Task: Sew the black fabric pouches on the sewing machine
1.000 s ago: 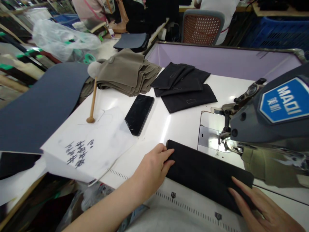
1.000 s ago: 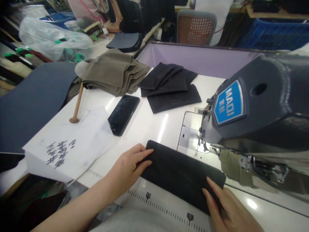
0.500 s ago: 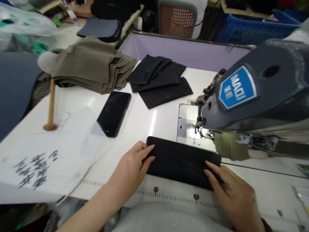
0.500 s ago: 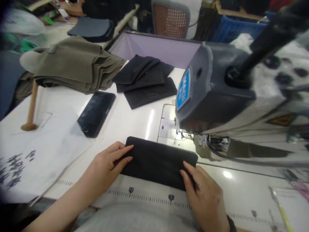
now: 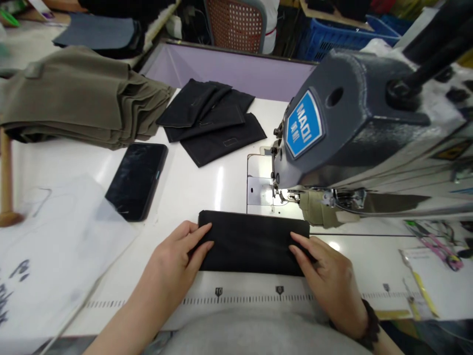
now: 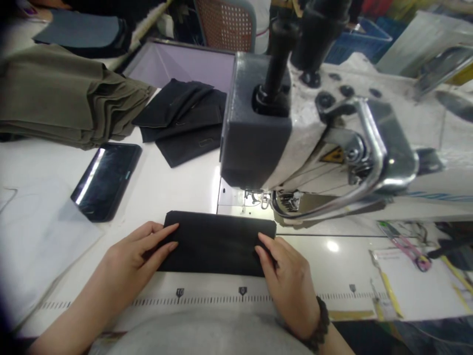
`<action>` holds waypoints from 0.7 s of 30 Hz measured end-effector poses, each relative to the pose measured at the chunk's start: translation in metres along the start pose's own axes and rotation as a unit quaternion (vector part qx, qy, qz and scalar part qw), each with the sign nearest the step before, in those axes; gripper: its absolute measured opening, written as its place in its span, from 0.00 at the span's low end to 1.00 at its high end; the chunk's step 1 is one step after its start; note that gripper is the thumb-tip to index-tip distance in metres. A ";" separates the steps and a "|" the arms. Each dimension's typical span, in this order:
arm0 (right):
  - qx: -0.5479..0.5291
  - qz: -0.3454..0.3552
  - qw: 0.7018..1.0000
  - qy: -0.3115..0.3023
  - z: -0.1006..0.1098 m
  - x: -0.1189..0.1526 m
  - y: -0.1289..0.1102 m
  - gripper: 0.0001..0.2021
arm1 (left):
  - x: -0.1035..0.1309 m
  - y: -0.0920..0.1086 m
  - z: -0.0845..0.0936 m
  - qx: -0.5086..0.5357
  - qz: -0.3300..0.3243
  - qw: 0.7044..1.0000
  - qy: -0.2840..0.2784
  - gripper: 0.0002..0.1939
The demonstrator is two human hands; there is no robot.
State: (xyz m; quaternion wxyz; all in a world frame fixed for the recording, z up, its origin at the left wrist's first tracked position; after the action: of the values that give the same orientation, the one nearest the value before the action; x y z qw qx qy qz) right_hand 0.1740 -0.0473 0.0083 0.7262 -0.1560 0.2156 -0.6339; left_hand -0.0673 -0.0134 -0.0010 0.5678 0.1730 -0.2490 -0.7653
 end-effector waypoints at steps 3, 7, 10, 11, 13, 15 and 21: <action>0.000 -0.013 1.000 -0.005 0.000 -0.002 0.001 0.12 | 0.000 0.000 0.001 -0.006 -0.005 1.000 0.003 0.16; -0.007 -0.033 0.999 -0.012 -0.001 -0.005 0.002 0.12 | -0.001 0.000 0.001 -0.006 -0.006 1.000 0.007 0.17; -0.014 -0.070 0.997 -0.023 -0.001 -0.006 0.007 0.12 | -0.001 0.000 0.001 -0.004 -0.002 1.000 0.004 0.17; -0.015 -0.085 0.996 -0.027 -0.002 -0.006 0.010 0.12 | -0.002 0.000 0.001 -0.005 0.000 1.000 0.003 0.17; -0.017 -0.112 0.993 -0.038 -0.002 -0.005 0.014 0.12 | -0.002 0.000 0.001 -0.005 0.002 1.000 0.006 0.17; -0.020 -0.129 0.990 -0.049 -0.003 -0.004 0.017 0.13 | -0.003 0.001 0.002 -0.002 0.000 1.000 0.010 0.17; -0.014 -0.143 0.988 -0.061 -0.005 -0.004 0.019 0.13 | -0.003 0.000 0.002 0.000 0.001 1.000 0.012 0.16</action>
State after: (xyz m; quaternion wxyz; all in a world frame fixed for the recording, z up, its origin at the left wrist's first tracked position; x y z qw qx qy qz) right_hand 0.1873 -0.0401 -0.0049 0.6375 -0.2335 0.1548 -0.7177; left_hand -0.0678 -0.0106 0.0007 0.5716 0.1817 -0.2420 -0.7627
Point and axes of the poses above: each hand's wrist, its own x-axis away from the middle knuckle, its own z-axis out of the back of the hand, y = z × x, the point moved 6 cm from there along -x, towards the middle knuckle, and after that the axes turned 3 degrees about -y, right-handed, at the moved point
